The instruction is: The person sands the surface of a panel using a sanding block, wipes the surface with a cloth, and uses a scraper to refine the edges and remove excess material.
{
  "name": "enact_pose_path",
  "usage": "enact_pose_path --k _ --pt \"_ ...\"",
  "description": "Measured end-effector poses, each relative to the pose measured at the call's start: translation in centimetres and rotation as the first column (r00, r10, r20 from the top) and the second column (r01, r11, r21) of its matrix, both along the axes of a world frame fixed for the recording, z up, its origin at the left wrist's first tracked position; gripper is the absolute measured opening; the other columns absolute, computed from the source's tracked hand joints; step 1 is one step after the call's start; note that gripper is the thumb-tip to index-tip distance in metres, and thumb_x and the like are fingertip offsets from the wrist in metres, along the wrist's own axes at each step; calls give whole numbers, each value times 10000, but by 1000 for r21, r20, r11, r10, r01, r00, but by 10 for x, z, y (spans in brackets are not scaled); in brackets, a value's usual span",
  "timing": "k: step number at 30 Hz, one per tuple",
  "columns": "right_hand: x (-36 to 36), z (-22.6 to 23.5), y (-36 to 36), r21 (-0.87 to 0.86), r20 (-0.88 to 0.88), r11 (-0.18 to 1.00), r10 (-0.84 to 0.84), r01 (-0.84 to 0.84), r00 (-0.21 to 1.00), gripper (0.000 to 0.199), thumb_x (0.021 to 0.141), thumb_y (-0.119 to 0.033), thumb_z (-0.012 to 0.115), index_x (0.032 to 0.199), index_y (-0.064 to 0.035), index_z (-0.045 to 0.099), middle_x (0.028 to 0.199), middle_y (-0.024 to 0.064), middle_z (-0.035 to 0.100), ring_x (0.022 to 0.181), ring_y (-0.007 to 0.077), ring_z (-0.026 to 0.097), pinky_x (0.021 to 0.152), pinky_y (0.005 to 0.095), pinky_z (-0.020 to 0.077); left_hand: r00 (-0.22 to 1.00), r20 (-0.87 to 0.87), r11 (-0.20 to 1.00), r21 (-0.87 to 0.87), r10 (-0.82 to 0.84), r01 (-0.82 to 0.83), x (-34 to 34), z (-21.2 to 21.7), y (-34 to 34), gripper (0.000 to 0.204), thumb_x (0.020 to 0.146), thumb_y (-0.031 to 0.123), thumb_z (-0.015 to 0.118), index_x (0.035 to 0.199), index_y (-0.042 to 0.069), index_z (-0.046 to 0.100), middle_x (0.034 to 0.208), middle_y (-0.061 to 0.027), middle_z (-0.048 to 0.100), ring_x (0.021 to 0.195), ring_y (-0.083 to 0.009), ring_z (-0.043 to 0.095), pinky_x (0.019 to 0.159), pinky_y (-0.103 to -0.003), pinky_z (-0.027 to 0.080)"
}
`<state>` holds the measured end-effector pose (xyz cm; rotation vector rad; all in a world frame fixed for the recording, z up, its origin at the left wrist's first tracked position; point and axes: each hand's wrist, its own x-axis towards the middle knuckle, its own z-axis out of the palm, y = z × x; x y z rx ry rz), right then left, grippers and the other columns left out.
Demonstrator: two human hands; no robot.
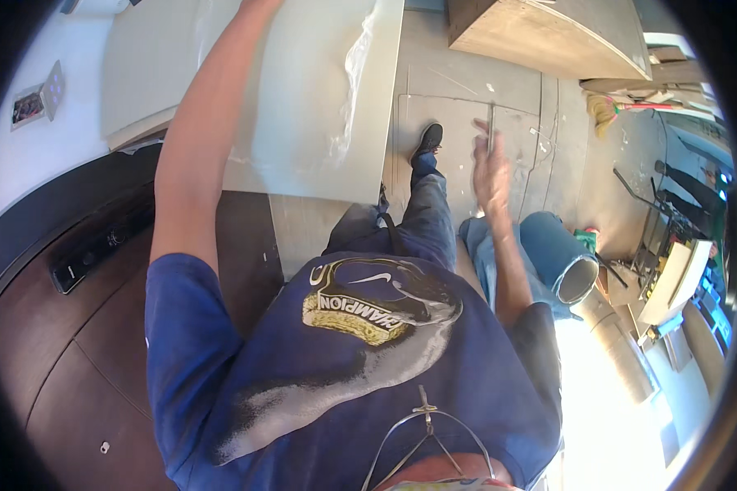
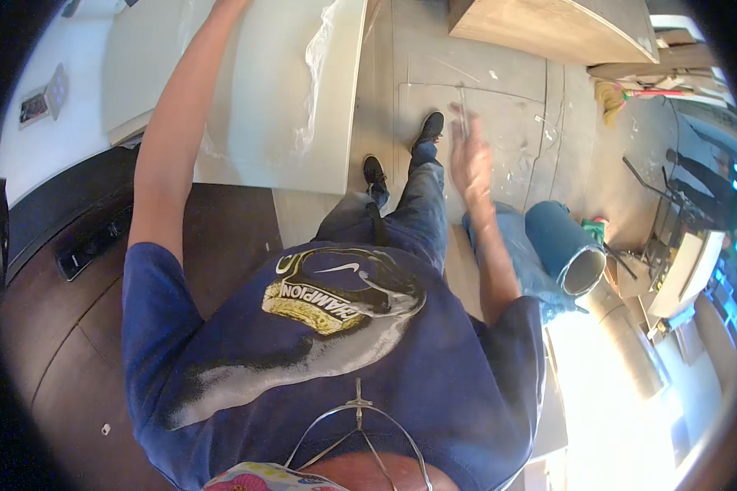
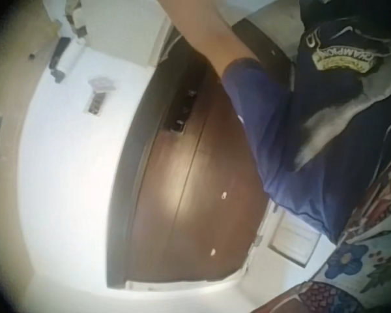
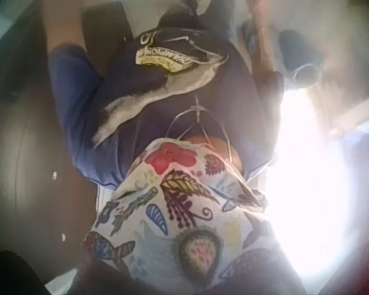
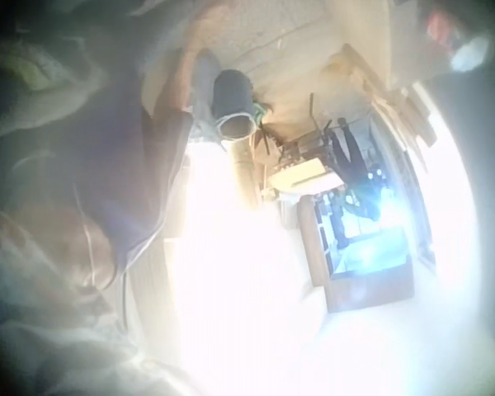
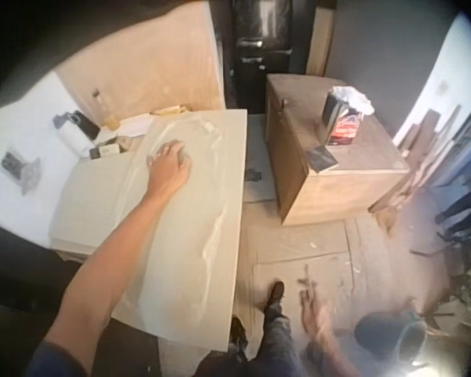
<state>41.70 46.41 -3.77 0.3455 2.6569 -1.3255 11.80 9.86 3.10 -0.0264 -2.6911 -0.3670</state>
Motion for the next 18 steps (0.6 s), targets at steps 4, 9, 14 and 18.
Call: enact_pose_path --k 4,9,14,18 --pt "87 27 -61 -27 -11 980 195 -195 981 460 1088 -432 516 1465 -173 464 1146 226 717 975 460 714 826 525 552 997 57 999 -1 52 -52 7 10 -2 465 989 325 548 1392 98 592 1498 -151 562 1410 -370 491 1208 -659 241" --pt "120 41 -82 -104 -222 977 162 -188 962 423 1094 -453 482 1401 -207 637 943 152 683 815 381 684 752 469 562 995 96 999 24 38 -41 13 17 3 503 1005 333 538 1453 105 557 1539 -159 529 1456 -356 451 1225 -650 215" --pt "130 47 -87 177 -361 965 249 -196 899 483 919 -233 769 1383 -339 688 766 94 579 618 290 599 567 423 520 988 140 997 22 71 -75 11 10 -3 523 1028 353 510 1485 97 526 1583 -154 485 1501 -337 398 1241 -633 189" --pt "122 42 -88 256 -377 946 286 -198 881 477 919 -200 767 1359 -370 698 716 78 522 552 283 563 513 422 490 979 185 996 10 84 -87 12 24 -8 536 1034 358 499 1501 96 507 1592 -150 477 1509 -329 387 1242 -634 184"
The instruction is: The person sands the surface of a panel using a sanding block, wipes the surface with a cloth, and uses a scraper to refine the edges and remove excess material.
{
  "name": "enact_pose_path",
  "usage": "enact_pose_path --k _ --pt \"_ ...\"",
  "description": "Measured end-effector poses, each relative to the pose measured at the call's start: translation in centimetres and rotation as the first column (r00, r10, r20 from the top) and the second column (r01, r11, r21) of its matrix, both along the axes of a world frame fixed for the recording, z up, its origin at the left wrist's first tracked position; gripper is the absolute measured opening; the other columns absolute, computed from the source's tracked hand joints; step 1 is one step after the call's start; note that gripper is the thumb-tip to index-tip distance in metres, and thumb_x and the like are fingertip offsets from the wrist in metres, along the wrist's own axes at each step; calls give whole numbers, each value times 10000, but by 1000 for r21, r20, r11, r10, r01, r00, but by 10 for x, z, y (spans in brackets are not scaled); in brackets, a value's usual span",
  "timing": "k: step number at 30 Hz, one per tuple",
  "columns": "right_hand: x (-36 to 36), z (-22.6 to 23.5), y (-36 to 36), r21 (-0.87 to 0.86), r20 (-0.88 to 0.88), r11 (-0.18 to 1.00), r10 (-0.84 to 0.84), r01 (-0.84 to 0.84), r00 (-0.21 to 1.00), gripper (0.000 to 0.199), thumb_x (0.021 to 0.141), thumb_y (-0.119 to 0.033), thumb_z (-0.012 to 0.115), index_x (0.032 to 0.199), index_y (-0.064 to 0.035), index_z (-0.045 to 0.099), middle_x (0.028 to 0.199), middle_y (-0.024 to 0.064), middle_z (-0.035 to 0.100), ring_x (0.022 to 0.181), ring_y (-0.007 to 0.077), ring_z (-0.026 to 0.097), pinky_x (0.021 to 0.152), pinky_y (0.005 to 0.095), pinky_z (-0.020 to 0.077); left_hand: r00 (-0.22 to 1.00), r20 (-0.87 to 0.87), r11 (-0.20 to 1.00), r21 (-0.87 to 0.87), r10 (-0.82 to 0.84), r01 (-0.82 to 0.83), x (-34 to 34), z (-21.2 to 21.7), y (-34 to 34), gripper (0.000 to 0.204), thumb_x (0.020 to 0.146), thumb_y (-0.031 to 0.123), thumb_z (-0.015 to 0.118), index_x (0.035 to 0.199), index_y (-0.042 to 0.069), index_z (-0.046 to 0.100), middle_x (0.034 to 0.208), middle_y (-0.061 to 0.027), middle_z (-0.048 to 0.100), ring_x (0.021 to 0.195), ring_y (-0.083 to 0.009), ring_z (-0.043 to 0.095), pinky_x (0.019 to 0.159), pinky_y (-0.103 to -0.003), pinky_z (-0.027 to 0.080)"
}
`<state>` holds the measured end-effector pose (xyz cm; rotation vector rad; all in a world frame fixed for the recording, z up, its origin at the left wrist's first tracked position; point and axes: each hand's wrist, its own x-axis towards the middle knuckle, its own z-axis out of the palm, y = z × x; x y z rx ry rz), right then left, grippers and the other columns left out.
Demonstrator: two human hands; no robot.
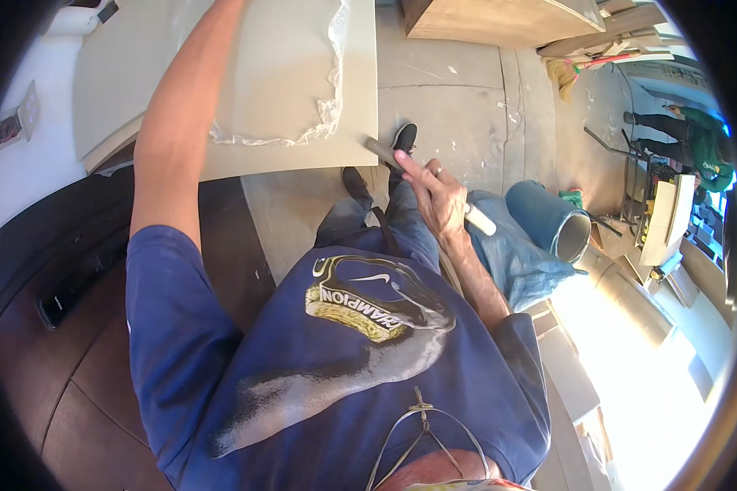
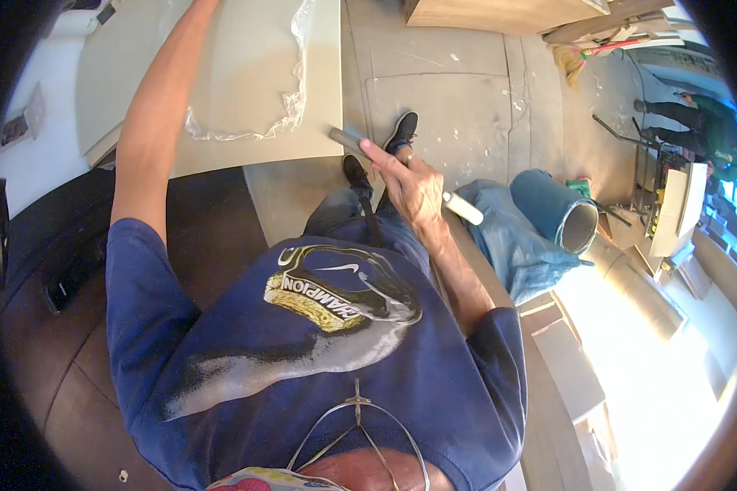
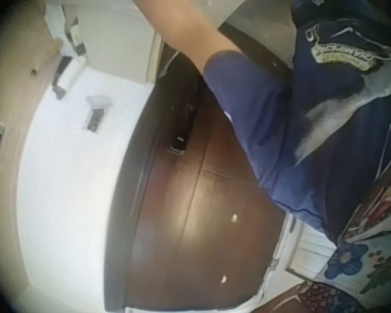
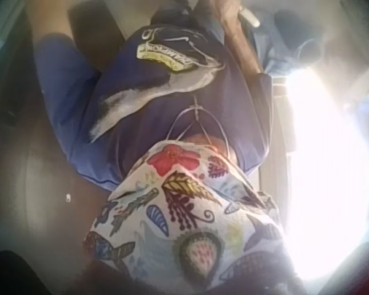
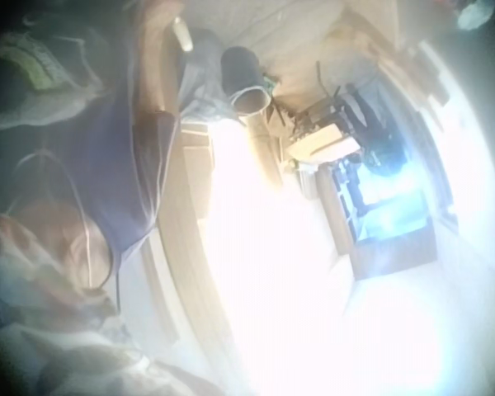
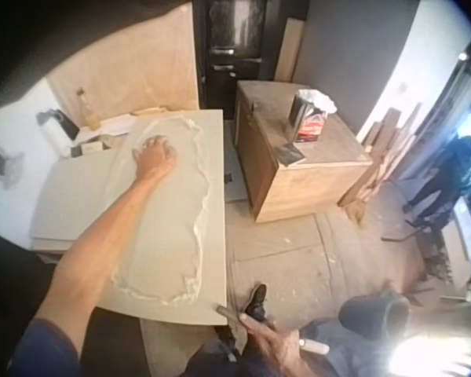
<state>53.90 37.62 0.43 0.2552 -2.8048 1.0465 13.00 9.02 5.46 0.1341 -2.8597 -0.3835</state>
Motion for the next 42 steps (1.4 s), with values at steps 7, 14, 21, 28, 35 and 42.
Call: enact_pose_path --k 7,14,21,28,35,42 --pt "-68 20 -7 72 -68 997 35 -30 997 502 909 -173 772 1350 -403 698 676 68 495 517 282 550 492 427 481 998 58 999 -29 -25 26 -7 -1 14 537 1025 348 512 1499 95 507 1576 -148 491 1514 -330 379 1232 -669 172" --pt "-25 25 -3 103 41 993 47 -51 998 446 950 -210 721 1343 -421 698 676 62 500 531 280 574 488 414 498 996 -69 999 8 -50 51 0 -13 14 518 1008 344 536 1455 81 542 1554 -153 512 1484 -334 414 1224 -676 182" --pt "-44 29 4 184 -21 971 160 -153 987 435 953 -202 722 1335 -410 709 677 53 517 526 250 561 494 399 487 999 -13 999 -7 -32 32 -2 2 9 519 1009 347 541 1451 76 542 1551 -154 513 1469 -335 433 1222 -672 189" --pt "-77 44 -13 150 32 979 134 -138 990 422 954 -143 721 1313 -364 732 679 40 587 572 236 603 555 389 517 999 27 999 -30 -27 28 -5 3 18 542 1021 353 532 1483 70 512 1578 -163 480 1493 -339 401 1231 -669 173" --pt "-17 38 10 151 133 972 159 -179 978 478 930 -90 714 1324 -360 727 722 37 636 605 240 652 518 414 512 1000 31 1000 -10 0 1 11 6 21 555 1033 351 517 1515 79 478 1606 -156 444 1517 -327 365 1247 -647 164" --pt "-51 34 -5 139 -35 978 164 -158 986 384 935 -213 745 1291 -358 743 688 63 538 515 270 588 480 416 490 999 32 1000 -12 -19 20 -4 -1 13 551 1027 354 523 1507 86 486 1604 -145 448 1516 -325 364 1244 -656 165"
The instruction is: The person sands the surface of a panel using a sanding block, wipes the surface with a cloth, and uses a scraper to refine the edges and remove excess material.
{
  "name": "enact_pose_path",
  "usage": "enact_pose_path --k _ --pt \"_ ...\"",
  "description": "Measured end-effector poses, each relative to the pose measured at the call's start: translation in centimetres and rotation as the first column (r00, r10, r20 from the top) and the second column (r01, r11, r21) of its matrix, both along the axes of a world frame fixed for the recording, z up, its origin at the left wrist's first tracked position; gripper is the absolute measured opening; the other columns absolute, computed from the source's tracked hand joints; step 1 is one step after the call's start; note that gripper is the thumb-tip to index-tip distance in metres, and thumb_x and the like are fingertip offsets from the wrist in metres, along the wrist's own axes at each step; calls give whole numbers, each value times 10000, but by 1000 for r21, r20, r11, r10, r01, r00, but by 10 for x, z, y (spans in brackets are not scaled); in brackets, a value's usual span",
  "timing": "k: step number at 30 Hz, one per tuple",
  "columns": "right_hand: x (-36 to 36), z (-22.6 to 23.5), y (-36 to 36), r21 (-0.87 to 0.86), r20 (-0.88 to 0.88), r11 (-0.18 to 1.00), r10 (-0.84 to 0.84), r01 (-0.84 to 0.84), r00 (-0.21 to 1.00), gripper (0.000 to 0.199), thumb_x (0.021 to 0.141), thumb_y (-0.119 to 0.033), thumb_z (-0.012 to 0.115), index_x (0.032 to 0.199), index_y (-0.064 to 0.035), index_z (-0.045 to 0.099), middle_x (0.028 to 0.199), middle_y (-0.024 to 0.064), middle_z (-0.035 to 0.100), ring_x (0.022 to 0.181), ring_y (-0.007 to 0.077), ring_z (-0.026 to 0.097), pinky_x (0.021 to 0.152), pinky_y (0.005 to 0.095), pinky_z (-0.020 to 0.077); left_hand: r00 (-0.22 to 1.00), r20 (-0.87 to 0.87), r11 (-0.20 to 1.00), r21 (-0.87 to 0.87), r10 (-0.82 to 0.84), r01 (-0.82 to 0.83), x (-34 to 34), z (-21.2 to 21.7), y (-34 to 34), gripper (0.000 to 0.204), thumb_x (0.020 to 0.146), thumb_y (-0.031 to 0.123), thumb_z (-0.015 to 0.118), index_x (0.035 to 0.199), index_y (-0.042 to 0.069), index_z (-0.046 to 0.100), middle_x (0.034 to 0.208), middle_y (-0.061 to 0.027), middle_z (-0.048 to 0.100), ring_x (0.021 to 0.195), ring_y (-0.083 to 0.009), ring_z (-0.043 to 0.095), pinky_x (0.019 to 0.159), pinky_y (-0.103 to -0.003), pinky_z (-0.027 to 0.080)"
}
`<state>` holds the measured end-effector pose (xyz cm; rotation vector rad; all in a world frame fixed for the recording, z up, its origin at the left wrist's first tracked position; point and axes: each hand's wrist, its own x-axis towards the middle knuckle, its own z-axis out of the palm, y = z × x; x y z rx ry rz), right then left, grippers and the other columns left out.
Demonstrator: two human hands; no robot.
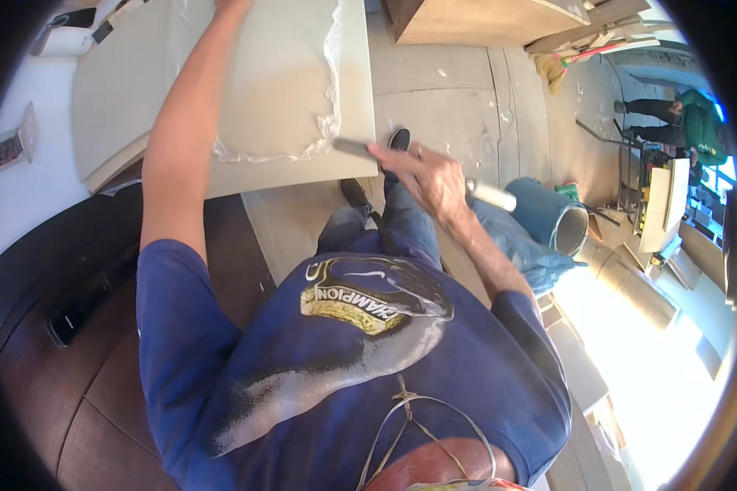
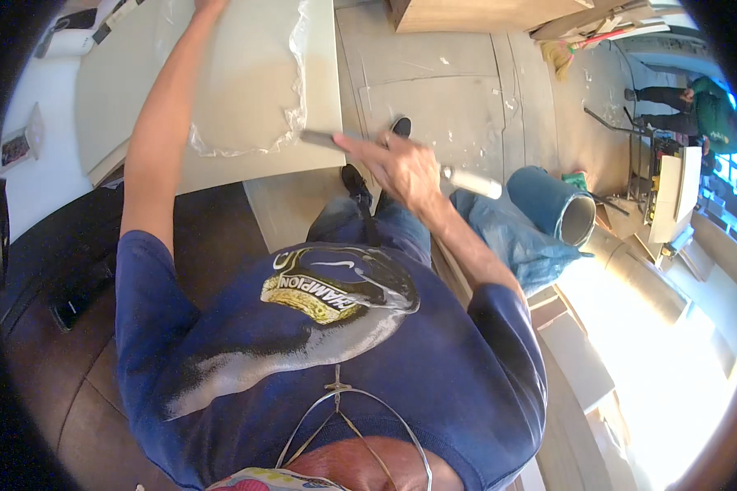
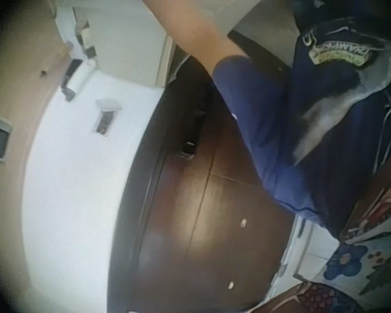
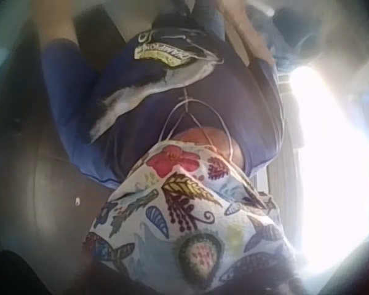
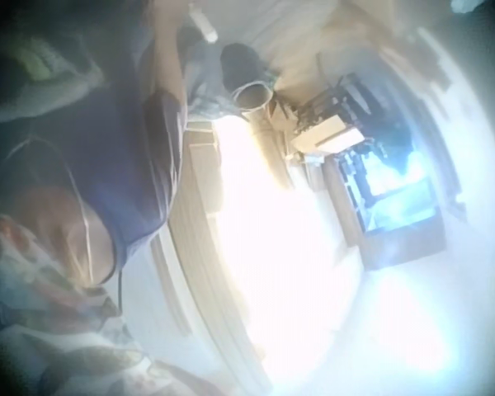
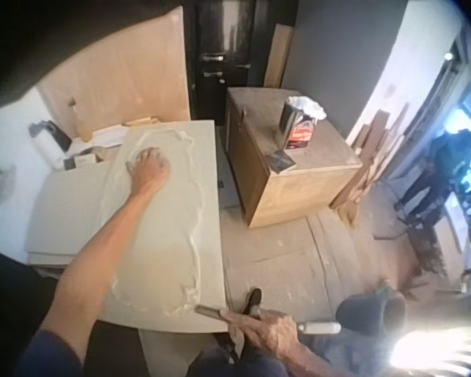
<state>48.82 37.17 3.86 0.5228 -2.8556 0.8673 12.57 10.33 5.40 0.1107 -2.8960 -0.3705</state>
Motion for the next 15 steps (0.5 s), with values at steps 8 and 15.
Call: enact_pose_path --k 8,15 --pt "-83 -12 -5 -171 18 980 -103 105 994 355 965 -172 702 1273 -340 759 715 84 614 568 300 610 521 429 505 1000 -18 1000 22 -22 22 8 15 14 521 997 339 564 1447 79 533 1558 -147 488 1485 -335 398 1236 -678 163" --pt "-56 0 12 -92 143 993 -61 74 988 328 988 -200 678 1286 -313 753 853 88 732 660 310 676 559 426 525 999 -53 998 59 11 -8 4 12 4 522 983 318 574 1435 59 534 1537 -161 501 1470 -344 412 1227 -687 180"
